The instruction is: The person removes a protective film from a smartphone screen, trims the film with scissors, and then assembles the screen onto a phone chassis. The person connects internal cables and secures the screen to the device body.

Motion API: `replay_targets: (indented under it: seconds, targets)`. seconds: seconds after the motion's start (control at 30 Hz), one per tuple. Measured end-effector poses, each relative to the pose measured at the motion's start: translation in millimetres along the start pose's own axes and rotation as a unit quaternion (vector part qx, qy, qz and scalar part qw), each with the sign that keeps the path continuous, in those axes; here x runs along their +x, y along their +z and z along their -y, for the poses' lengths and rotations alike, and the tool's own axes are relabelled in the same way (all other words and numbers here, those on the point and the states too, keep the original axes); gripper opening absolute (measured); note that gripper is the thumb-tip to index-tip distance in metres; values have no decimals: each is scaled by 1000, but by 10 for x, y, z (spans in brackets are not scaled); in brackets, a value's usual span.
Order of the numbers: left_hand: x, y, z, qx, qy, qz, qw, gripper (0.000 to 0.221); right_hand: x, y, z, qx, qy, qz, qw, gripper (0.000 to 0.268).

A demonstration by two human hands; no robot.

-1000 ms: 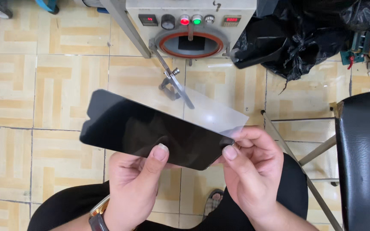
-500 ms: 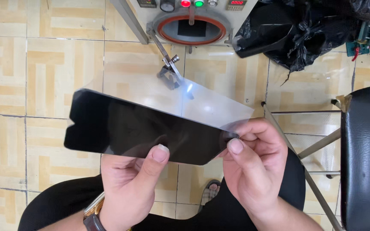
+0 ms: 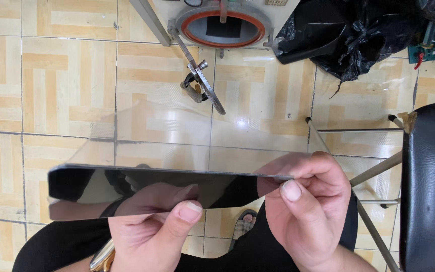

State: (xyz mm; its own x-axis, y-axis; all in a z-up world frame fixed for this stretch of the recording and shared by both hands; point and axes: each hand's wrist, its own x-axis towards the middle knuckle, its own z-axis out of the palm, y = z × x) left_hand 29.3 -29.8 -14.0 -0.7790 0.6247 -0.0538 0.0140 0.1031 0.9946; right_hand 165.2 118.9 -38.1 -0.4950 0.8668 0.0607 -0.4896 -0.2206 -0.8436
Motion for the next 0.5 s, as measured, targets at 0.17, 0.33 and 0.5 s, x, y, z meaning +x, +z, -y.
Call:
replay_targets:
  seconds: [0.17,0.33,0.5]
  targets:
    - [17,45,-1,-7,36,-9,999,17,-1,25,-4,2,-1,-17,1000,17]
    - [-5,73,12,-28,46,-24,998,16,0,39,22,-12,-1,-2,1000,16]
    - [-3,83,32,-18,60,-27,998,14,-33,31,12,2,-5,-15,1000,17]
